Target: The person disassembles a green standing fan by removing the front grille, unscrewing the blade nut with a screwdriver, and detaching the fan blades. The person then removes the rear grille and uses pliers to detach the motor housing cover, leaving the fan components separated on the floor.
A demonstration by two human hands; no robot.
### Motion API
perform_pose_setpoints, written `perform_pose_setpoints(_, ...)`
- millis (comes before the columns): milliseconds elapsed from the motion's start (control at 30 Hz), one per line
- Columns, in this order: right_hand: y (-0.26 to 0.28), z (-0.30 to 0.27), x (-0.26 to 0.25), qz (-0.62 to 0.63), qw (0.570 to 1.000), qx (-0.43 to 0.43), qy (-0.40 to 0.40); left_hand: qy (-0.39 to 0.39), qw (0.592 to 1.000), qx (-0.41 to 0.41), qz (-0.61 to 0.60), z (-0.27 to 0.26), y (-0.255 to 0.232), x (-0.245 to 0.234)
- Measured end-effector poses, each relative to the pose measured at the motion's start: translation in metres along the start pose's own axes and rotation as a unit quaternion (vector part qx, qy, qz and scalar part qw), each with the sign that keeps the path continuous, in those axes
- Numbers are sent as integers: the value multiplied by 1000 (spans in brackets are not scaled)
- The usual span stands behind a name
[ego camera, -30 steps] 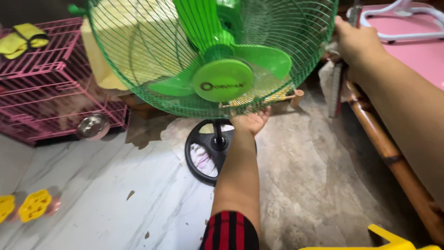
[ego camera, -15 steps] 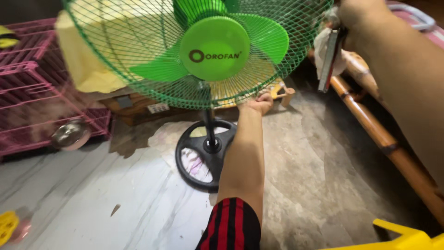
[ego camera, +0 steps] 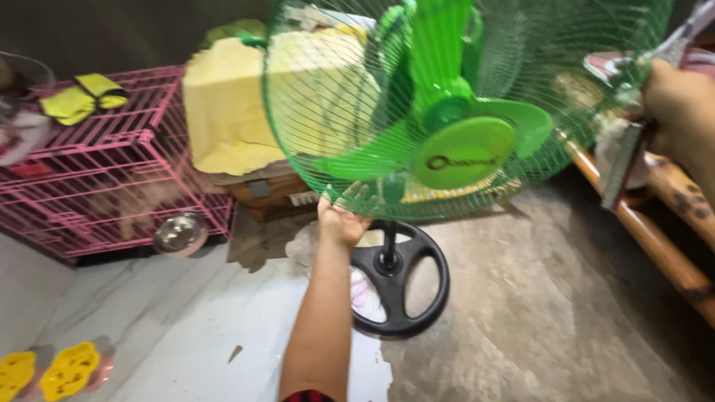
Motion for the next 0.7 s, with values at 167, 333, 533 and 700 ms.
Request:
perform_pose_setpoints(167,11,-36,-6,-13,999,16,-37,3,994,-20,108,22,-30,-10)
perform_pose_setpoints(333,40,-41,1,-10,998,13,-53,-13,996,9,89,18,-27,9)
perform_pose_setpoints(533,26,-37,-19,-37,994,34,-97,23,982,-85,168,8,-49,1)
perform_pose_setpoints(700,28,-38,-19,-51,987,44,-143,-107,970,-30,214,29,-56,-23)
Point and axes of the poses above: each hand's wrist, its own z-axis towards the middle knuckle, its own x-axis out of the palm, y = z × x, the point moved 5 cm from there along z, towards the middle knuckle, and after that the axes turned 14 degrees about z, right-handed, at the moved point
